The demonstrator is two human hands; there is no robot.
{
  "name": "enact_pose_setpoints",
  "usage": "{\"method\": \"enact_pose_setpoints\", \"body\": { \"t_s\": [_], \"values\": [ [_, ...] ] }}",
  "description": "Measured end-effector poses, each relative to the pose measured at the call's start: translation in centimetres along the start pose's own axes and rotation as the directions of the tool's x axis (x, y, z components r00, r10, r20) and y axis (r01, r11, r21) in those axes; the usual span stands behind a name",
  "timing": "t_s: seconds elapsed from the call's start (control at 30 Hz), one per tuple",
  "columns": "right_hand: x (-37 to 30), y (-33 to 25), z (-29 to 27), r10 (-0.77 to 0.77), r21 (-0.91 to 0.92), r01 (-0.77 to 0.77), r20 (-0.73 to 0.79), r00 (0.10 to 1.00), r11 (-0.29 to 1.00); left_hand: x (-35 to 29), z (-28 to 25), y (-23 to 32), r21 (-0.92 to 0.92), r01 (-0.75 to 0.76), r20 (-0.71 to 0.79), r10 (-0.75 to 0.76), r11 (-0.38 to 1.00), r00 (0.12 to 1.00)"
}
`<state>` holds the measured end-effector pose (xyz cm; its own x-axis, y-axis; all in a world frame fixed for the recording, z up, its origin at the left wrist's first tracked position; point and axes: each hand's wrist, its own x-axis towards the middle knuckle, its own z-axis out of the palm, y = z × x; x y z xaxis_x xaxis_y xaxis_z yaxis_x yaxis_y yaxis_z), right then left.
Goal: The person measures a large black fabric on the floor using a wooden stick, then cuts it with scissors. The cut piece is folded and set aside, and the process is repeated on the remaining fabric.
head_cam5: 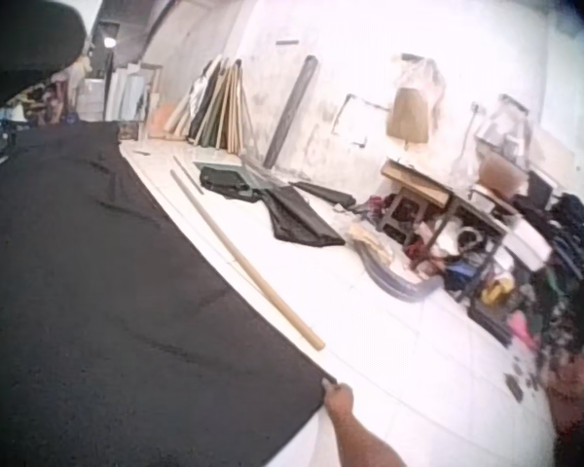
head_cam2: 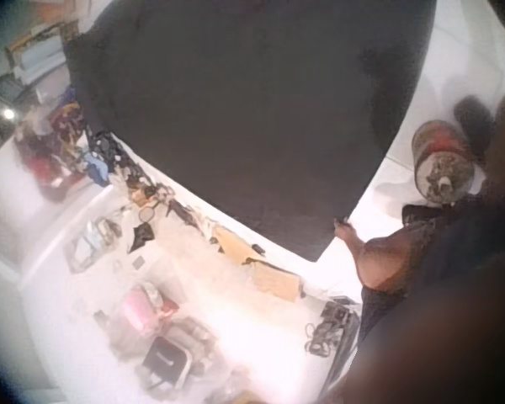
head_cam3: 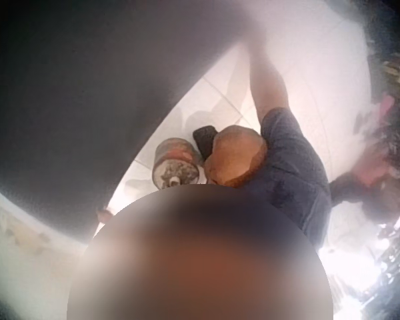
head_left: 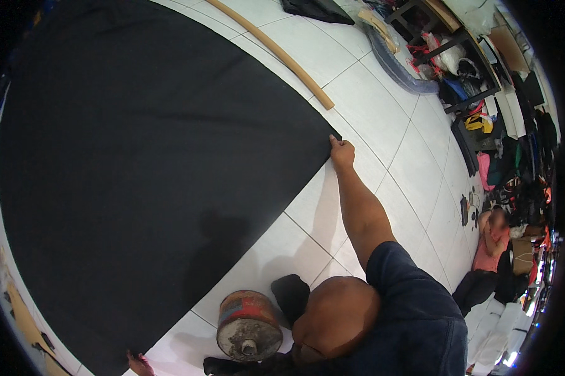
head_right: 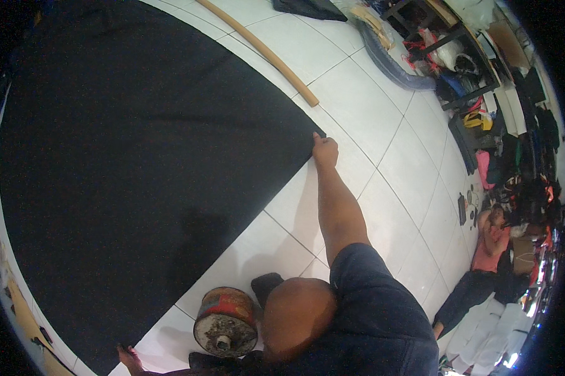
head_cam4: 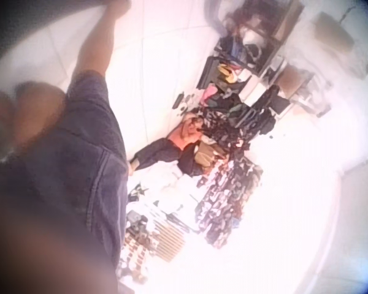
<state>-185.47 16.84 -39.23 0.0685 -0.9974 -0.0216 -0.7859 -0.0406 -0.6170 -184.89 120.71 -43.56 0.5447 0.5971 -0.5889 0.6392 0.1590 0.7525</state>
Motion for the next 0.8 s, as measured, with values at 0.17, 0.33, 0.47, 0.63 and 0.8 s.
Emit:
{"method": "enact_pose_setpoints", "body": {
  "t_s": [0.17, 0.33, 0.47, 0.63, 0.8],
  "values": [
    [-0.6, -1.0, -0.1, -0.010, -0.080, 0.007, -0.035, 0.999, 0.997, 0.6, -1.0, -0.1, -0.043, -0.028, 0.113, 0.032, 0.999, 0.993],
    [-3.9, -3.4, -0.9, -0.828, -0.227, 0.852, 0.220, 0.517, 0.472, -0.5, -0.7, 0.1, -0.101, -0.037, 0.031, 0.040, 0.994, 0.999],
    [-1.0, -3.2, 0.0, -0.619, -0.404, 0.717, 0.365, 0.696, 0.568, -1.5, 1.3, -0.5, -0.035, 0.006, 0.021, -0.005, 0.999, 1.000],
    [-1.5, -5.9, 2.8, -0.515, -0.407, 0.708, 0.491, 0.702, 0.577, -1.4, -0.6, -1.3, -0.037, -0.127, 0.008, 0.127, 0.991, 0.992],
    [3.9, -4.1, 1.1, -0.564, -0.232, 0.733, 0.506, 0.653, 0.640, -0.5, 1.2, -2.3, -0.031, -0.187, 0.117, 0.189, 0.982, 0.975]
  ]
}}
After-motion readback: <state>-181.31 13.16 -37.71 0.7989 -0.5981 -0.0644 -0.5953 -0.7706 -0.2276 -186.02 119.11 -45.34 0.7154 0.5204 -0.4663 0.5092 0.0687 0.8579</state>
